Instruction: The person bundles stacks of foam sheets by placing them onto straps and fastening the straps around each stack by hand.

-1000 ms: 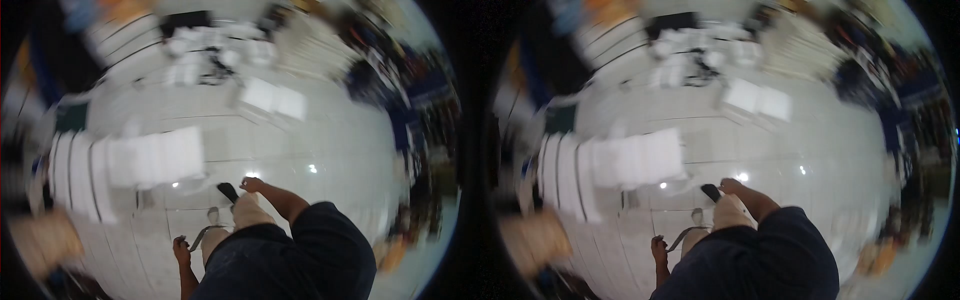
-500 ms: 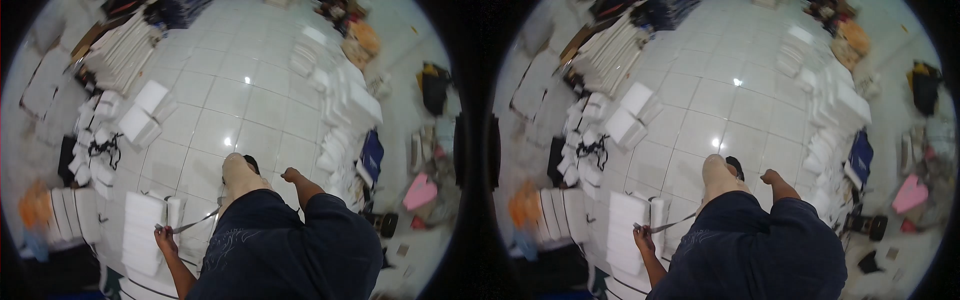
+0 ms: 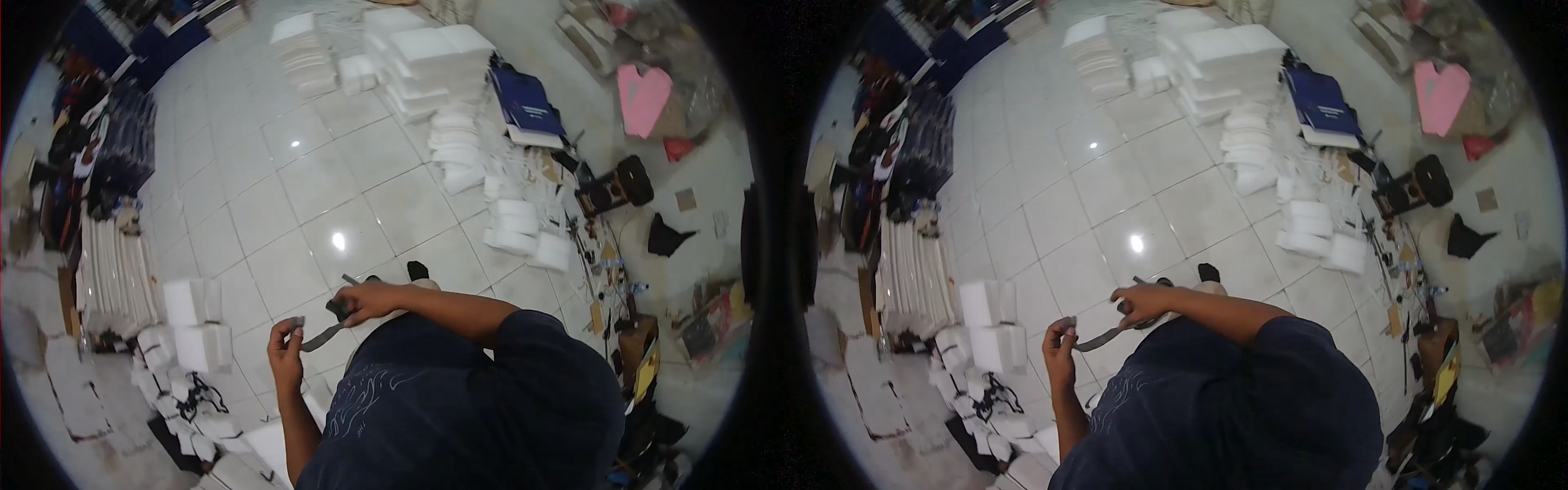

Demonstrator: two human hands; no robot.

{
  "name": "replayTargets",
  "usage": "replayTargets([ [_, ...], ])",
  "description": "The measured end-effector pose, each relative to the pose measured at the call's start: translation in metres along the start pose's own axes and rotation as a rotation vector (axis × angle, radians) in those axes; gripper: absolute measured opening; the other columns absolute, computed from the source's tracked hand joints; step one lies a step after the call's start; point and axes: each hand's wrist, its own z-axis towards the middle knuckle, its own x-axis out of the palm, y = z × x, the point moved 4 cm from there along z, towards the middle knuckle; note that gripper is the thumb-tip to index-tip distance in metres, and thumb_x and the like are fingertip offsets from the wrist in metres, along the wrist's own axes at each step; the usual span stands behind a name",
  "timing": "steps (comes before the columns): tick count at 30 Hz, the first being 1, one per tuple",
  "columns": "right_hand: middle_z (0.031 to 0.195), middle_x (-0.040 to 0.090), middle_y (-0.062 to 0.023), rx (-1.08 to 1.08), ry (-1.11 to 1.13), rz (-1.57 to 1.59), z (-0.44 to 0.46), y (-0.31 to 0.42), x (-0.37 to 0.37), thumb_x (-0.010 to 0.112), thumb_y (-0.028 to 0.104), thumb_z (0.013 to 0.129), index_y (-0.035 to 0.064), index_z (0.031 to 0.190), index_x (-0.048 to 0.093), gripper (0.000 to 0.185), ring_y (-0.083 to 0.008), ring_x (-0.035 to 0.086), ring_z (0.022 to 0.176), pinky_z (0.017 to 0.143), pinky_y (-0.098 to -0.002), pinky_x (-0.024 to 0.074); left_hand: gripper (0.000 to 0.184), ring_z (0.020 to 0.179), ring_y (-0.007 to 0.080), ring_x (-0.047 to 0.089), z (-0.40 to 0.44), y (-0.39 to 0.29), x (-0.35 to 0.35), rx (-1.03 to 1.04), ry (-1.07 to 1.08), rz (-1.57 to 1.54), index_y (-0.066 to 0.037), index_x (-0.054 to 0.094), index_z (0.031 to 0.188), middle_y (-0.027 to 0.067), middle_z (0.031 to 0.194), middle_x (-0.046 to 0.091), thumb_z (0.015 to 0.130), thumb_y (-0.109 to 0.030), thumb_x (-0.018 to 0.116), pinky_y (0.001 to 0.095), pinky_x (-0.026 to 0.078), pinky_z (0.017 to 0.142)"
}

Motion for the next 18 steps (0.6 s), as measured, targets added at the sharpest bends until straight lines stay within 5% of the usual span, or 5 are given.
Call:
replayTargets([
  [4,0.09,0.067,-0.0118,-0.067,0.028,0.215,-0.028,0.014,-0.046,0.073,0.04,0.077,0.0063,0.122,0.052,0.06,-0.0252,0.064,0.084,0.073,-0.0351,0.0489,0.015,0.117,0.0231,0.042,0.04,-0.005,0.102,-0.014,0.102,-0.061,-0.004,0.061,0.091,0.0088,0.121,0.044,0.078,-0.006,0.068,0.038,0.037,0.097],
  [8,0.089,0.068,-0.0092,-0.026,-0.092,0.456,-0.066,-0.023,-0.085,0.068,0.036,0.083,0.0007,0.105,0.062,0.042,-0.0174,0.063,0.084,0.075,-0.0313,0.0484,0.021,0.118,0.0236,0.042,0.064,-0.024,0.203,-0.057,0.344,-0.106,-0.003,0.062,0.095,0.0107,0.126,0.041,0.077,-0.011,0.07,0.0376,0.037,0.097],
  [11,0.085,0.068,-0.0078,0.04,-0.243,0.502,-0.114,-0.048,-0.144,0.063,0.036,0.087,0.0008,0.095,0.066,0.036,-0.0148,0.063,0.083,0.076,-0.0298,0.0482,0.025,0.105,0.0207,0.052,0.073,-0.052,0.264,-0.107,0.549,-0.085,0.0,0.061,0.098,0.0124,0.116,0.05,0.079,-0.014,0.071,0.0321,0.045,0.086],
  [14,0.081,0.067,-0.0032,-0.112,-0.625,0.656,-0.148,-0.092,-0.183,0.059,0.038,0.09,0.0034,0.091,0.066,0.036,-0.0115,0.061,0.077,0.071,-0.0283,0.0479,0.023,0.061,0.0113,0.055,0.104,-0.018,0.263,-0.255,0.95,0.596,0.0,0.061,0.093,0.0017,0.07,0.058,0.081,-0.017,0.07,0.0251,0.045,0.058],
  [18,0.077,0.065,-0.0021,-0.053,-1.167,0.881,-0.237,-0.14,-0.235,0.057,0.04,0.092,0.0073,0.086,0.065,0.034,-0.0093,0.06,0.072,0.067,-0.0268,0.0478,0.014,0.064,0.0142,0.054,0.185,0.017,0.183,-0.019,0.734,0.714,0.002,0.061,0.089,0.0041,0.071,0.058,0.082,-0.01,0.064,0.0293,0.045,0.059],
])
